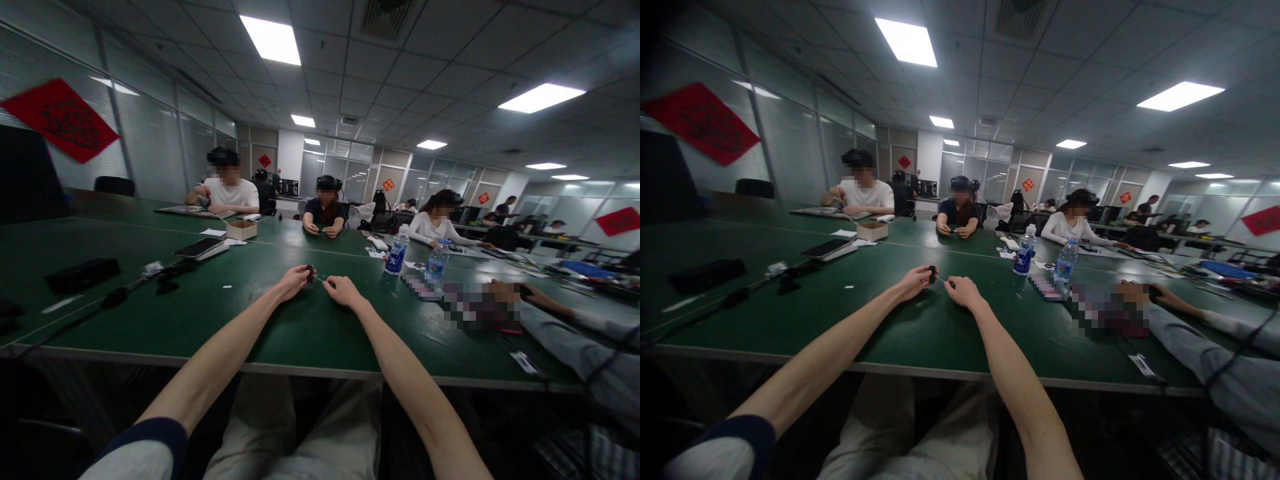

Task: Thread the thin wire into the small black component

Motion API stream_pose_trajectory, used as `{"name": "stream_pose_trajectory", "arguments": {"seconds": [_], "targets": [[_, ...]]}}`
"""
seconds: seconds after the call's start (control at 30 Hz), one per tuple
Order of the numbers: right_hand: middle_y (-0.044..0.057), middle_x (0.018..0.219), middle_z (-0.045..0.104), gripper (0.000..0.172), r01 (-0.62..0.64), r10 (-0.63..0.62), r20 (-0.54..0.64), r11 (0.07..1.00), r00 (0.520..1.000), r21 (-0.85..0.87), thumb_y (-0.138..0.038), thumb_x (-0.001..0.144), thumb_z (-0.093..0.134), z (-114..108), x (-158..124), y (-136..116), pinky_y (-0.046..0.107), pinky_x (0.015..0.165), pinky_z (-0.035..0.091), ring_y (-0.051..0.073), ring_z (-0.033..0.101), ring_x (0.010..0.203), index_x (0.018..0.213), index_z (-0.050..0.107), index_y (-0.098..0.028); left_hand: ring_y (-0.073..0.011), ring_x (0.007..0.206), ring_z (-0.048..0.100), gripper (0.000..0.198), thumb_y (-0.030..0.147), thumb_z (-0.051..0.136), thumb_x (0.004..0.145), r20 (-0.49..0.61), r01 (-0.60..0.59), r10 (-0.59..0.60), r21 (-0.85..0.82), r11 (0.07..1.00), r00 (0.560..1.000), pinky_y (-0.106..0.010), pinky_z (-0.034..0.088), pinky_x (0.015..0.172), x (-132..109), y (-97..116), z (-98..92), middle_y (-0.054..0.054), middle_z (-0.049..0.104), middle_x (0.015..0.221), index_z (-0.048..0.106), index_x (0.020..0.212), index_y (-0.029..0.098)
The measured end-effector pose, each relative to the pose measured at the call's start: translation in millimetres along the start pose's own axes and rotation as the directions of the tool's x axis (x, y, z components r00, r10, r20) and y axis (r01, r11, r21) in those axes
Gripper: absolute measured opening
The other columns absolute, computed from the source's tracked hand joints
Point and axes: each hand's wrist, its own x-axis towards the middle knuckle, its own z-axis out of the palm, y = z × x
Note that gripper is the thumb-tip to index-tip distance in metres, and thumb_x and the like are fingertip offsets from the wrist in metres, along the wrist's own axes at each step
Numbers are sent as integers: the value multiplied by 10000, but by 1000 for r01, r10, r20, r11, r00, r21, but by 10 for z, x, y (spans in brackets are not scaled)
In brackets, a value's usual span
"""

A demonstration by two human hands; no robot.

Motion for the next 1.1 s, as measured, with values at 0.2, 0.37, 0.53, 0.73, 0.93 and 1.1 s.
{"name": "stream_pose_trajectory", "arguments": {"seconds": [0.2,0.37,0.53,0.73,0.93,1.1], "targets": [[50,918,671,442,4,-2,62,1000,998,-22,-529,922,329,23,5,34,229,646,374,170,594,798,974,659,-239,-192,921,635,269,98,608,783,32,-20,20,3,1000,999,-324,511,784,-28,11,3,-153,622,1108,618,1050,127],[48,914,671,445,8,-6,81,1000,997,-27,-535,922,325,6,-4,22,229,636,375,170,594,795,974,657,-242,-209,981,619,280,120,620,780,31,-28,27,4,1000,999,-342,512,782,-47,19,17,-149,600,1157,613,1057,151],[52,939,669,450,-3,5,97,1000,995,-14,-529,925,323,-19,-15,1,226,650,381,168,589,816,992,659,-238,-208,990,618,298,122,638,767,33,-31,31,-2,1000,999,-348,502,805,-43,17,21,-147,604,1151,611,1063,151],[51,940,670,454,-6,5,86,1000,996,1,-534,922,320,-32,-13,-8,224,633,385,169,592,803,996,658,-240,-202,989,619,303,133,635,772,33,-38,38,4,999,999,-349,496,816,-40,10,19,-141,610,1146,607,1072,156],[55,948,675,443,-25,27,64,999,998,-29,-521,926,328,-25,-16,-21,227,670,388,174,598,829,989,663,-238,-194,972,626,302,144,649,764,43,-50,49,10,999,998,-347,486,840,-45,6,22,-140,621,1128,616,1064,153],[59,953,672,452,-27,30,83,999,996,-30,-527,925,323,-23,-10,-11,223,648,386,175,596,824,991,662,-235,-198,981,620,317,152,665,752,53,-52,51,19,998,997,-355,478,861,-52,8,31,-139,626,1120,623,1066,157]]}}
